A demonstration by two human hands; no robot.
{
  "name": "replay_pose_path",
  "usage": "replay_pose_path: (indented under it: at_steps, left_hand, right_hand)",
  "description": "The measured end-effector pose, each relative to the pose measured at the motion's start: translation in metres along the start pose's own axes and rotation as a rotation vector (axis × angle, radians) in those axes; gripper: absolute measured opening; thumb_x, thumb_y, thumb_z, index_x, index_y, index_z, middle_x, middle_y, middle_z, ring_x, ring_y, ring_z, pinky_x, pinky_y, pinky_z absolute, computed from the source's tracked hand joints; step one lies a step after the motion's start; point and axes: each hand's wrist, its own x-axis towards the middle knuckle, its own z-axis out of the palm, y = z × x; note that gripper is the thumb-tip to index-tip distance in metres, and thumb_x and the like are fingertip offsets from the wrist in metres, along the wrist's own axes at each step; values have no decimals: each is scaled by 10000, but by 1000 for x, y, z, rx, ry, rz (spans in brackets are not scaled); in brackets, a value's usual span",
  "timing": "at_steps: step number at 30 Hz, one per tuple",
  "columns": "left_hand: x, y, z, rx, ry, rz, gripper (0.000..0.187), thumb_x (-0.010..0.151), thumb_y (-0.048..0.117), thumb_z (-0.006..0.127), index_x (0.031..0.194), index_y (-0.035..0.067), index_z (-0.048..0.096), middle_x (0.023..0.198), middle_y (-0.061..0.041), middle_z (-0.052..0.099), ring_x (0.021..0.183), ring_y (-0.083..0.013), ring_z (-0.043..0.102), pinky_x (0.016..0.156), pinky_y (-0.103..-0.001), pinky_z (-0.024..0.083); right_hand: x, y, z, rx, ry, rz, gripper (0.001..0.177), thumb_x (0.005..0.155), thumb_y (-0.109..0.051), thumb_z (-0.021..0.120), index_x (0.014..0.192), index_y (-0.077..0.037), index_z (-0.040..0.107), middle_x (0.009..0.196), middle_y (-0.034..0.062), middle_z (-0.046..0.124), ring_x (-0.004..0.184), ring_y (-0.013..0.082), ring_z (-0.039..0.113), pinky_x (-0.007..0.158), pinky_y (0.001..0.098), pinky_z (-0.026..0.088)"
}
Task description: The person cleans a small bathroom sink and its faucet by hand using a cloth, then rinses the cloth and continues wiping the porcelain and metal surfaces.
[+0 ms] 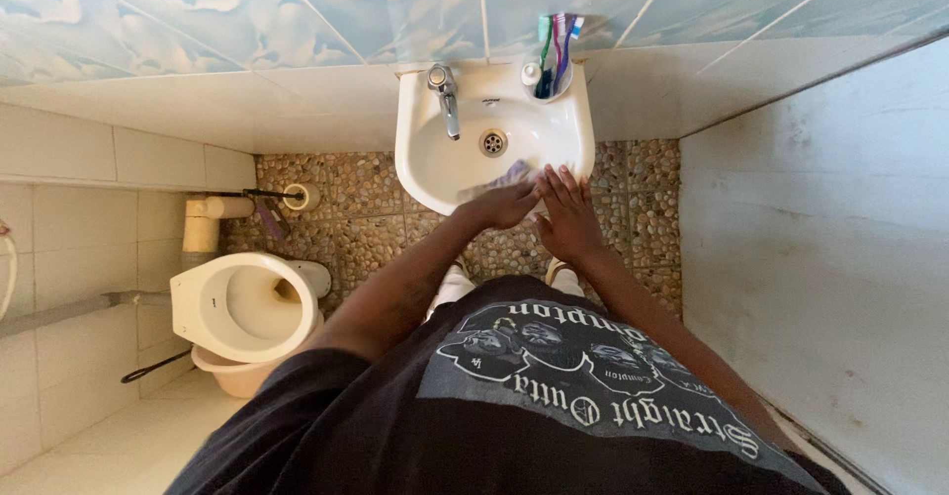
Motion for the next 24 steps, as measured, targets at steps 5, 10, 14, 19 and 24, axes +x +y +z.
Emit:
replay_pose_path:
  at_steps: [5, 10, 14, 19, 24]
  left_hand:
    - [-94, 21, -86, 296, -278, -421, 604, 1009, 442, 232, 1596, 381, 358, 1608, -52, 432, 1241, -254, 611, 921, -460, 612]
    - [-86, 13, -95, 473, 2, -558, 581, 1058, 476, 218, 1524, 247, 478, 1425, -95, 586, 1148, -275, 678, 987, -475, 589]
    - [-32, 27, -32, 80, -172, -527, 635, 1098, 503, 206, 1467, 139, 574, 1278, -129, 710, 1073, -291, 731, 1039, -487, 571]
    - [-52, 23, -12, 110, 31, -151, 528, 1151, 530, 332, 1425, 107, 490, 1311, -188, 597, 1149, -376, 594, 992, -660, 383]
    - [-122, -14, -87, 572, 116, -361, 502, 1062, 555, 311, 1219, 152, 566, 1257, -140, 584, 1060, -325, 638, 983, -583, 416]
  right_hand:
    - [-4, 5, 1, 29, 31, -27, 706, 1053, -451, 451, 1620, -62, 289, 1704, 128, 239, 1596, 327, 132, 1286, 542, 44]
    - [-1, 2, 3, -7, -10, 15, 709, 1050, -470, 431, 1615, -69, 277, 1703, 135, 235, 1590, 324, 118, 1275, 545, 40]
    - [0, 1, 6, 6, -5, 7, 716, 1066, -465, 407, 1631, -58, 241, 1708, 144, 217, 1589, 339, 105, 1270, 546, 29]
    - [1, 0, 5, -43, -19, 9, 735, 1035, -458, 424, 1619, -52, 238, 1699, 162, 215, 1568, 344, 104, 1247, 553, 23]
    - [-1, -3, 2, 17, 15, 9, 704, 1034, -431, 423, 1609, -47, 293, 1698, 146, 250, 1591, 345, 136, 1275, 558, 37]
